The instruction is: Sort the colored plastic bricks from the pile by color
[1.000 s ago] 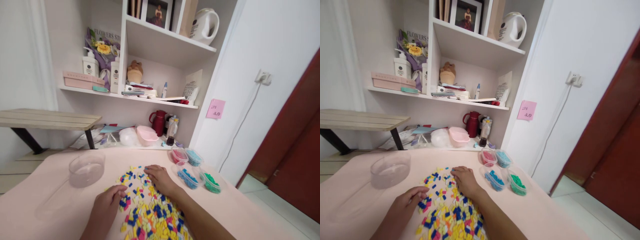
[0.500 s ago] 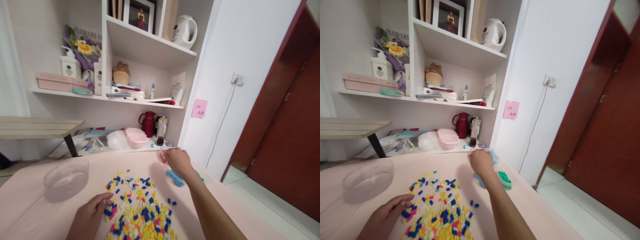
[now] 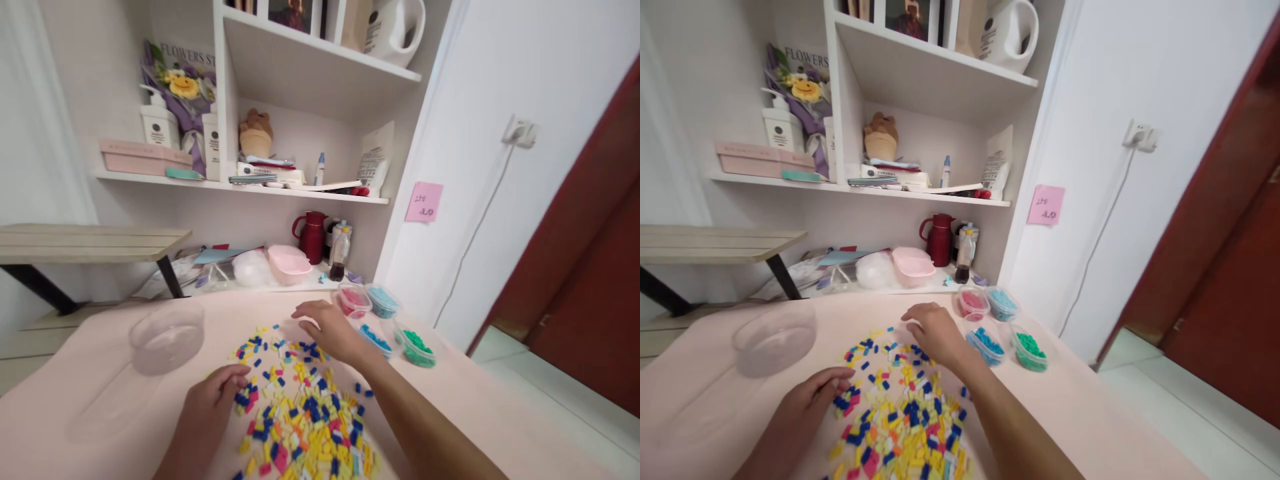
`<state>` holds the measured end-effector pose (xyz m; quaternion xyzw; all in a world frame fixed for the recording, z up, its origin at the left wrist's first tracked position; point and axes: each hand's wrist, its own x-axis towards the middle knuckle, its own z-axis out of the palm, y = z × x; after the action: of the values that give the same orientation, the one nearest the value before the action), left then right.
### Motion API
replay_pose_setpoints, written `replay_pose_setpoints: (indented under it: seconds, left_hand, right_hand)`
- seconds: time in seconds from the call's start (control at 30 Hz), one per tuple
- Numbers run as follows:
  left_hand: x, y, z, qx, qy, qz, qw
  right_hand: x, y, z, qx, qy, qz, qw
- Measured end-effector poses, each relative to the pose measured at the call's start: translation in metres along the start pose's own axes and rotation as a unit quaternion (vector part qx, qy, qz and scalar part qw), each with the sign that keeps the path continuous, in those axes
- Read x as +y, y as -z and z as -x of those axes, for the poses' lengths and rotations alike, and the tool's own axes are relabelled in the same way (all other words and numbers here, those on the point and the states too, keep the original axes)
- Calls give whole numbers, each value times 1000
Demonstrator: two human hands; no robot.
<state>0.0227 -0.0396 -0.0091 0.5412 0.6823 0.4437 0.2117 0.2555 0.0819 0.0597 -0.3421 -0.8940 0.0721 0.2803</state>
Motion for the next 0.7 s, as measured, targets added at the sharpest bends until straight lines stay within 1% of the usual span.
replay_pose_setpoints:
  seconds: [0.07, 0.13, 0.23, 0.3, 0.4, 0.53, 0.7]
  left_hand:
    - [0, 0, 1, 2, 1, -1, 1000]
    - [0, 0, 2, 2, -3, -3, 1000]
    - [-2, -1, 2, 0, -6, 2, 1000]
    - [-3, -2, 3, 0, -10, 6, 1000]
    - [-3, -2, 4, 1, -11, 6, 1000]
    - [-1, -2, 5, 4, -9, 7, 1000]
    - [2, 0, 6, 8, -2, -1, 1000]
  right_hand:
    - [-2, -21, 1, -14, 27, -25, 999]
    - [0, -37, 3, -16, 13, -33, 999]
    - [9, -52, 9, -11, -25, -47, 999]
    - [15, -59, 13, -14, -25, -58, 998]
    - [21, -66, 16, -24, -4, -55, 998]
    - [20, -69, 16, -34, -2, -32, 999]
    - [14, -64, 14, -43, -26, -25, 998]
